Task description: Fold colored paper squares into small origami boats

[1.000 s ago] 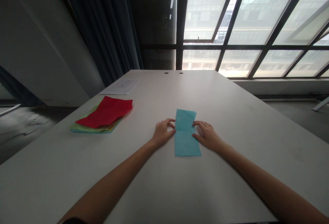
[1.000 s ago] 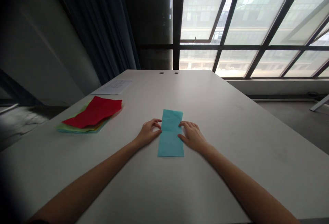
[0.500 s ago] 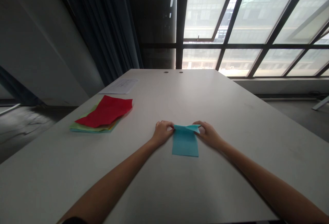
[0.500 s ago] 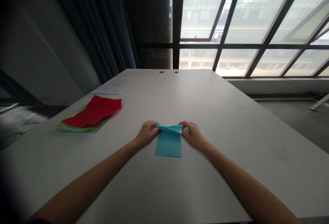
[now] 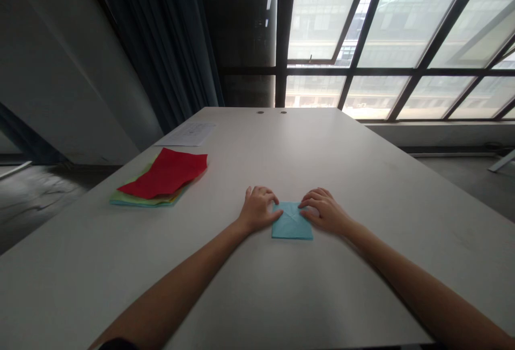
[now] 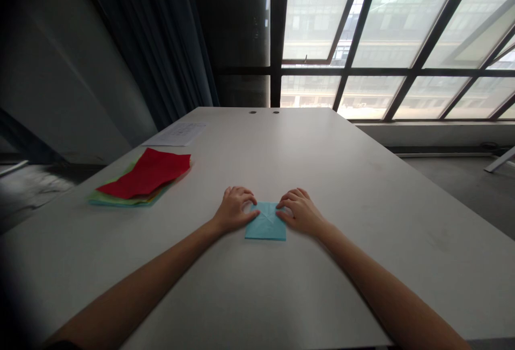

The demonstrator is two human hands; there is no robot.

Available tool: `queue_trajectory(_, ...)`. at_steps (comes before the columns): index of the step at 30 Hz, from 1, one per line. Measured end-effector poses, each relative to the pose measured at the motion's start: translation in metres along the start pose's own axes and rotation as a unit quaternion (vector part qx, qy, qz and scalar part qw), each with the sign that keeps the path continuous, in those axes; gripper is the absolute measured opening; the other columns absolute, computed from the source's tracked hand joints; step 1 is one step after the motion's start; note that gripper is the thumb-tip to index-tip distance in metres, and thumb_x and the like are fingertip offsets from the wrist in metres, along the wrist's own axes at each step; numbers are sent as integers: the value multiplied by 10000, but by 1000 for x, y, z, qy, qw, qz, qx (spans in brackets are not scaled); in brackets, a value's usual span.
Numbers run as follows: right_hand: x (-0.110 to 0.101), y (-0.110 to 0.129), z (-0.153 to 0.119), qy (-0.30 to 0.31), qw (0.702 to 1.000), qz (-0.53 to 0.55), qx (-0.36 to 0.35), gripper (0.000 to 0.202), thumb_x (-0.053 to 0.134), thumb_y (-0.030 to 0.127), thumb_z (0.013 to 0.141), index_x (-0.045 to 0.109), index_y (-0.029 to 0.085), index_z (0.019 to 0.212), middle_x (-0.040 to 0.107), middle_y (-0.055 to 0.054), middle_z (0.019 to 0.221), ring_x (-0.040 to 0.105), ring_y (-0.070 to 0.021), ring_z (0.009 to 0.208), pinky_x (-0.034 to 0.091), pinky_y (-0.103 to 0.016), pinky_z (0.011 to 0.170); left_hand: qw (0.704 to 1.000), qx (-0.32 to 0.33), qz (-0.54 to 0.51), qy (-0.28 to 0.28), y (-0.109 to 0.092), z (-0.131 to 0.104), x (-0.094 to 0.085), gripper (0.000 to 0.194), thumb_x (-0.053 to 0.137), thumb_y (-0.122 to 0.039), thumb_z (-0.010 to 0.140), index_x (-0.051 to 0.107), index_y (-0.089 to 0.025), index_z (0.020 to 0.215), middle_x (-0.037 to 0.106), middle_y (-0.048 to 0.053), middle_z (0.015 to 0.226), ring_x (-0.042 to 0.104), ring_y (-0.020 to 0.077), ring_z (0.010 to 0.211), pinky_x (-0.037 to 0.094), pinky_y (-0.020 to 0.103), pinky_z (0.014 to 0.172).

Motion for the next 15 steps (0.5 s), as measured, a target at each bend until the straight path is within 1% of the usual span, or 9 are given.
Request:
queue_trajectory(1,0,1,0,-7,1000,-10,6,230,498,364,802,643,223,911,633,-55,922,517,-200,932,315,-402,903,1000,20,9,0,-2,0,0,208,608,-396,676,652,-250,817,591,20,989,450,223,1027,186,478,996)
queue_trajectory(3,1,1,1,-16,999,-29,18,260,509,384,798,634,213,947,634,-63,933,510,-214,947,331,-404,890,999,48,21,8,-7,0,3,167,570,-336,731,653,-256,850,595,21,994,458,210,1014,232,449,975)
queue_trajectory(6,5,4,3,-14,999,-38,22,256,487,341,818,618,205,990,635,-68,960,514,-215,956,359,-391,876,997,56,41,24,-16,1,8,201,480,-228,792,649,-235,902,610,34,962,495,187,948,342,370,877)
queue_trajectory(8,8,8,4,-13,999,-27,17,266,458,315,834,603,198,1024,627,-72,1016,514,-207,989,366,-373,891,996,54,62,28,-23,0,12,240,437,-209,811,627,-212,957,608,48,969,506,188,939,364,357,846)
queue_trajectory(10,11,13,4,-5,1000,-12,13,317,426,313,849,560,186,1107,597,-80,1109,498,-200,1055,356,-366,927,995,49,85,31,-28,-3,14,283,399,-246,834,585,-188,1039,588,71,1037,494,204,991,359,374,863)
queue_trajectory(12,15,16,3,19,1000,-9,19,393,393,336,860,481,178,1209,538,-89,1214,455,-208,1137,319,-400,974,993,37,102,44,-30,-6,18,360,361,-302,851,513,-163,1146,536,100,1160,448,226,1087,332,402,911)
queue_trajectory(15,21,17,2,68,996,-25,42,478,325,372,876,348,183,1315,404,-95,1342,347,-229,1241,257,-480,1007,990,10,115,84,-26,-7,24,478,290,-353,866,355,-146,1292,369,110,1354,304,246,1242,244,470,990)
Point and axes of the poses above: each hand's wrist, its own z-axis towards the middle knuckle, its own x-axis out of the palm, y = z × x, the point moved 2 cm from there along z, towards the middle knuckle
